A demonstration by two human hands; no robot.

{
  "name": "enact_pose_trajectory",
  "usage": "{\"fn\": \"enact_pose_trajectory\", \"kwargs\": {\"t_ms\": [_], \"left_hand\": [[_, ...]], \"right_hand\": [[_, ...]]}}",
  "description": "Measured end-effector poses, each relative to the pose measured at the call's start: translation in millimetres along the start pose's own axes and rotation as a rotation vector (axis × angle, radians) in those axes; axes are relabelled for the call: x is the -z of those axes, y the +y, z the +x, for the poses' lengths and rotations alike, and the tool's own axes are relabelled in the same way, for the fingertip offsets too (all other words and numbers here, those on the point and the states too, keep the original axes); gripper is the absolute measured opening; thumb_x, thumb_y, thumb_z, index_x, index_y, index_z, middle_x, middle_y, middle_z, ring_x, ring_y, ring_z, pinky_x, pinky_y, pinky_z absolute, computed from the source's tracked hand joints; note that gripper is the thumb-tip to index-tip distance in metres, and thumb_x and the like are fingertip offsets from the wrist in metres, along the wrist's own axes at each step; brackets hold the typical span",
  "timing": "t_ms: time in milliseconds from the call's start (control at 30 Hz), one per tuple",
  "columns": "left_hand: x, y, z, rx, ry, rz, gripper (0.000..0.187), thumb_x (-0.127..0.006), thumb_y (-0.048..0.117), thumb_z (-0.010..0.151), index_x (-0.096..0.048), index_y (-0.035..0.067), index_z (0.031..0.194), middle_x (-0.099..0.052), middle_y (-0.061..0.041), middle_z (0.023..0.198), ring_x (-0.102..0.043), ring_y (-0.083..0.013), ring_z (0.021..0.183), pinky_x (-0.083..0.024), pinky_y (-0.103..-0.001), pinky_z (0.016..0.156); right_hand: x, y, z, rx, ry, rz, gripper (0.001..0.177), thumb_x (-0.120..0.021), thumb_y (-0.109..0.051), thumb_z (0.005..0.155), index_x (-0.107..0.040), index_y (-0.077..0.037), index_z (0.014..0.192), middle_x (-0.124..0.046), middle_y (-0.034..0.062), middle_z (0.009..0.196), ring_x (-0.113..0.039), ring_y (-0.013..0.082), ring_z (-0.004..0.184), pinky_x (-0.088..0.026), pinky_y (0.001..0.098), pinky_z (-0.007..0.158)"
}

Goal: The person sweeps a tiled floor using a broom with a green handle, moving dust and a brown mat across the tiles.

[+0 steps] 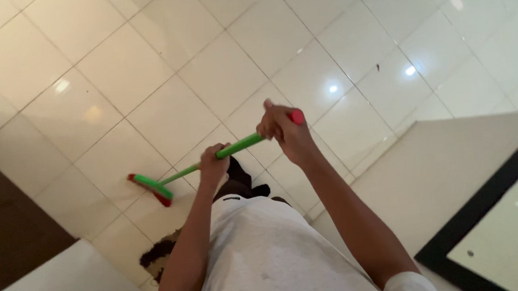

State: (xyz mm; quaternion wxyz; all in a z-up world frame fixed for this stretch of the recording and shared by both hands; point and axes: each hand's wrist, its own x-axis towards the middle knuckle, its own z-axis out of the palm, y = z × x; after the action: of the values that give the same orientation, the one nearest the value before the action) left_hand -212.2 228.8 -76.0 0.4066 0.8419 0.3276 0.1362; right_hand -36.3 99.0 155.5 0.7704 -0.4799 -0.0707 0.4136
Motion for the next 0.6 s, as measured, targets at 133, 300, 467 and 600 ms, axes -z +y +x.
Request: {"fn": "enact_pose_trajectory", "kwargs": {"t_ms": [133,300,467,600], "left_hand": [[-20,26,12,0.038,-0.029,-0.144,0.013,-0.064,0.005,0.087,-0.075,0.011,0.09,-0.075,-0.011,0.091,-0.069,-0.033,0.089,-0.053,-0.042,0.08],[-23,113,49,-0.174,-0.055,-0.549,0.016,-0.061,-0.002,0.085,-0.071,0.011,0.089,-0.077,-0.003,0.094,-0.073,-0.0219,0.09,-0.057,-0.037,0.085],[-19,154,98,-0.21,-0.086,-0.584,0.006,-0.068,0.006,0.093,-0.072,0.008,0.088,-0.074,-0.006,0.089,-0.068,-0.0248,0.087,-0.053,-0.037,0.081],[-3,158,126,-0.206,-0.221,-0.587,0.007,-0.066,0.009,0.094,-0.07,0.008,0.088,-0.071,-0.006,0.084,-0.065,-0.0245,0.083,-0.051,-0.037,0.08]], "right_hand": [[-16,-24,-1,0.018,0.034,-0.234,0.044,-0.059,-0.01,0.103,-0.051,-0.004,0.061,-0.044,0.0031,0.056,-0.043,0.0165,0.056,-0.038,0.0355,0.058],[-25,-90,-30,0.283,-0.096,-0.437,0.048,-0.056,-0.003,0.106,-0.041,-0.004,0.06,-0.042,0.0006,0.058,-0.037,0.012,0.056,-0.04,0.0331,0.06],[-60,-107,-39,0.37,-0.104,-0.782,0.033,-0.056,0.005,0.093,-0.047,0.002,0.062,-0.049,0.0047,0.06,-0.038,0.0122,0.054,-0.031,0.0285,0.052],[-68,-105,-27,0.475,-0.176,-0.869,0.027,-0.06,0.005,0.092,-0.051,0.005,0.067,-0.055,0.005,0.063,-0.042,0.0111,0.054,-0.034,0.028,0.051]]}}
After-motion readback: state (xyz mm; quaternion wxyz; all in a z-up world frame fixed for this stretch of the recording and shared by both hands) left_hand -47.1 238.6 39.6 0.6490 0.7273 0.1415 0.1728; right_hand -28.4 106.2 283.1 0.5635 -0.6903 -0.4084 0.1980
